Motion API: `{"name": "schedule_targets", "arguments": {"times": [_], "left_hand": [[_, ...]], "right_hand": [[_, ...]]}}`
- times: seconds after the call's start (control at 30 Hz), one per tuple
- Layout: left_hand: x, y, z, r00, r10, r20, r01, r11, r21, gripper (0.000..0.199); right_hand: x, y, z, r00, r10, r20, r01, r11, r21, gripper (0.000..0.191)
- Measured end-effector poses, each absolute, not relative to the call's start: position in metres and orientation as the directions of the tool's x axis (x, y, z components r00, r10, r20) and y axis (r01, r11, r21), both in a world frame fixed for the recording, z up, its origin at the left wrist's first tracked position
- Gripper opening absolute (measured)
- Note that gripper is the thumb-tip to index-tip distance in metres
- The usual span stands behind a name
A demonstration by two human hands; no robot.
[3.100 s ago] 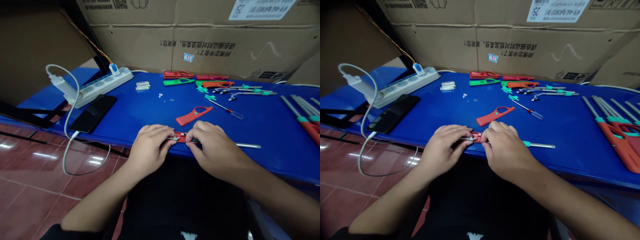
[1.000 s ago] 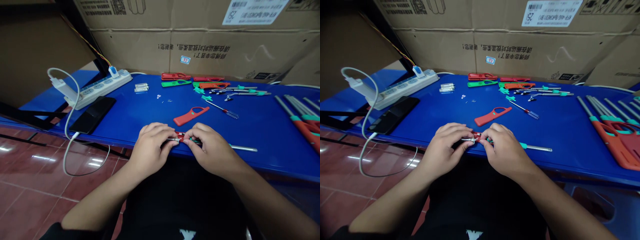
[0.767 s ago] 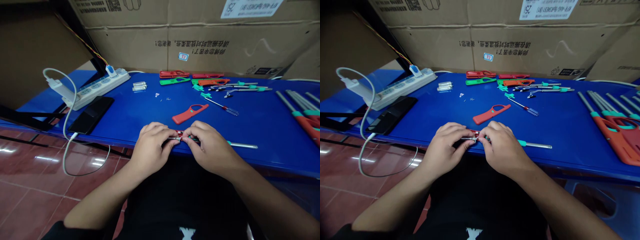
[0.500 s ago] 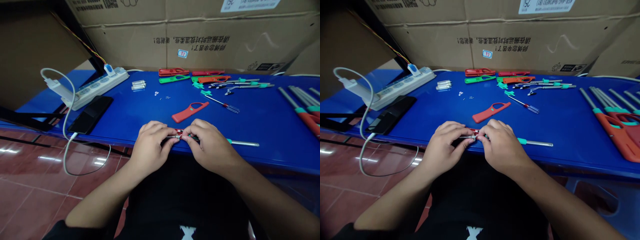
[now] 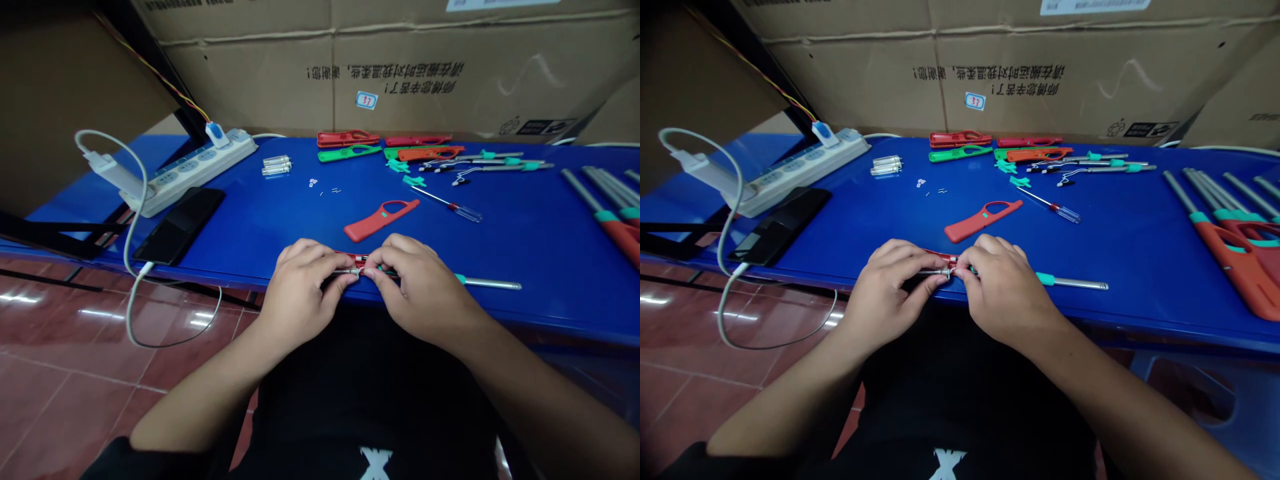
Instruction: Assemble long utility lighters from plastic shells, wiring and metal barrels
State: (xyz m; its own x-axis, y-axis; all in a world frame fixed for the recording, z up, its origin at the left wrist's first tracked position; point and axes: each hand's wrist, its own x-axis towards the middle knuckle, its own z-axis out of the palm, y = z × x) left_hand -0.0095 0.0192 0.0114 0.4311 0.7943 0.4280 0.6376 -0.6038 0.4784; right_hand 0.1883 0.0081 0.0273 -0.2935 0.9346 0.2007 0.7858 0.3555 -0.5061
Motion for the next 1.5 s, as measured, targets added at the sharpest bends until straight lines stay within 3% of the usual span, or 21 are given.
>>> {"name": "schedule_targets", "arguments": {"times": [0.73,1.17,1.27,1.5], "left_hand": [[-0.004,0.023,0.015,0.488,0.731,0.478,0.611,-0.677,0.411,0.016],[-0.004,0.023,0.010,0.471,0.733,0.491,0.576,-0.677,0.458,0.013],[-0.005,0.022,0.010,0.474,0.727,0.497,0.576,-0.683,0.449,0.013],[-0.006,0.019,0.009,0.465,0.705,0.536,0.560,-0.703,0.439,0.013]], "right_hand": [[0.186,0.010,0.021,-0.284,0.931,0.229,0.786,0.363,-0.500,0.015],[0.197,0.009,0.033,-0.291,0.913,0.285,0.724,0.405,-0.558,0.016],[0.204,0.013,0.039,-0.369,0.873,0.320,0.723,0.485,-0.492,0.017],[0.211,0.025,0.044,-0.577,0.789,0.211,0.681,0.607,-0.411,0.021]]}}
